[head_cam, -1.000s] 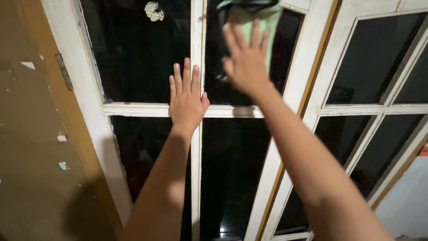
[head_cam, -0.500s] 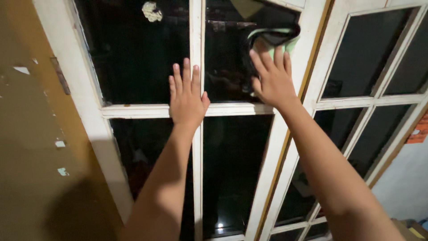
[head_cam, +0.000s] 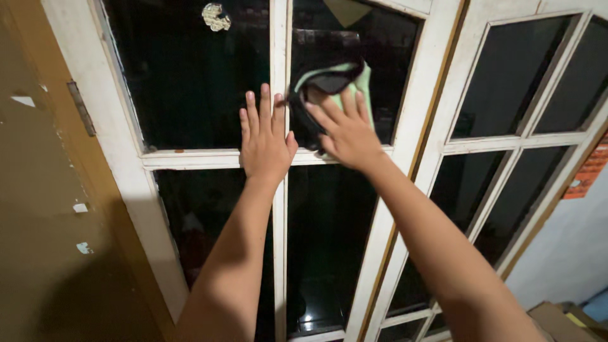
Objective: The person cleans a multi-pane window using a green cloth and a spray bottle. They wipe the glass panes and frames, then spray the window with a cleaning solution and continue wiping the surface.
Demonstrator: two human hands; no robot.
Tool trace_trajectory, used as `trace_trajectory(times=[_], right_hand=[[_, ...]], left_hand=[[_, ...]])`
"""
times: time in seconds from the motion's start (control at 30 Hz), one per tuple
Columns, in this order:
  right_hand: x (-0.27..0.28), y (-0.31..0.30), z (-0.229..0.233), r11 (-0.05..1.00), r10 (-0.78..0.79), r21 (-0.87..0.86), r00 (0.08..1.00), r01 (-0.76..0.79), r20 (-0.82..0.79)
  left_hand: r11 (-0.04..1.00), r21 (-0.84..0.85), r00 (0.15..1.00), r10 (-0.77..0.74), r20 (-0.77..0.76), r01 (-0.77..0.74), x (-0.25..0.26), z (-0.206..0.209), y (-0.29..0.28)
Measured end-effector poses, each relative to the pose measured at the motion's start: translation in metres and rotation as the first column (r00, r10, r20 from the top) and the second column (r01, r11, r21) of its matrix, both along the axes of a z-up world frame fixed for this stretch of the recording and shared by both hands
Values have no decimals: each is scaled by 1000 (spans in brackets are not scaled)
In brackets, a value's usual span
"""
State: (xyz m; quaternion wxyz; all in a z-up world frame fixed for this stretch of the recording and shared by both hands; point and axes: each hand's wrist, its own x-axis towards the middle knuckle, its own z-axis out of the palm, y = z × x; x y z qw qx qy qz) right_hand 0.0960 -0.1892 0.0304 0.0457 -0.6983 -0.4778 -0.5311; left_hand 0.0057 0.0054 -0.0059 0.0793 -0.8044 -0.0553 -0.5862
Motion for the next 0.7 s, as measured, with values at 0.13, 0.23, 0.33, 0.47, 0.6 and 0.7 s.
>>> trace_trajectory(times=[0.13, 0.23, 0.33, 0.47, 0.6, 0.7], right_hand=[[17, -42, 5, 986, -163, 33, 985, 165, -56], [24, -49, 28, 974, -197, 98, 978, 203, -69], [24, -31, 61, 970, -124, 204, 991, 130, -45], [9, 21, 74, 970, -80, 229, 997, 81, -11], [-12, 37, 31, 990, -40, 134, 998, 45, -41], [-16, 17, 0, 999, 18, 45, 999, -16, -42]], left_hand=[[1000, 16, 1000, 20, -1, -20, -1, 0, 0], [999, 12, 999, 34, -6, -34, 1, 1, -1], [999, 5, 999, 39, -15, -39, 2, 2, -1], [1000, -2, 999, 27, -22, -28, 2, 0, -1], [999, 24, 1000, 22, 12, -23, 4, 0, 1], [1000, -7, 1000, -19, -11, 19, 3, 1, 2]])
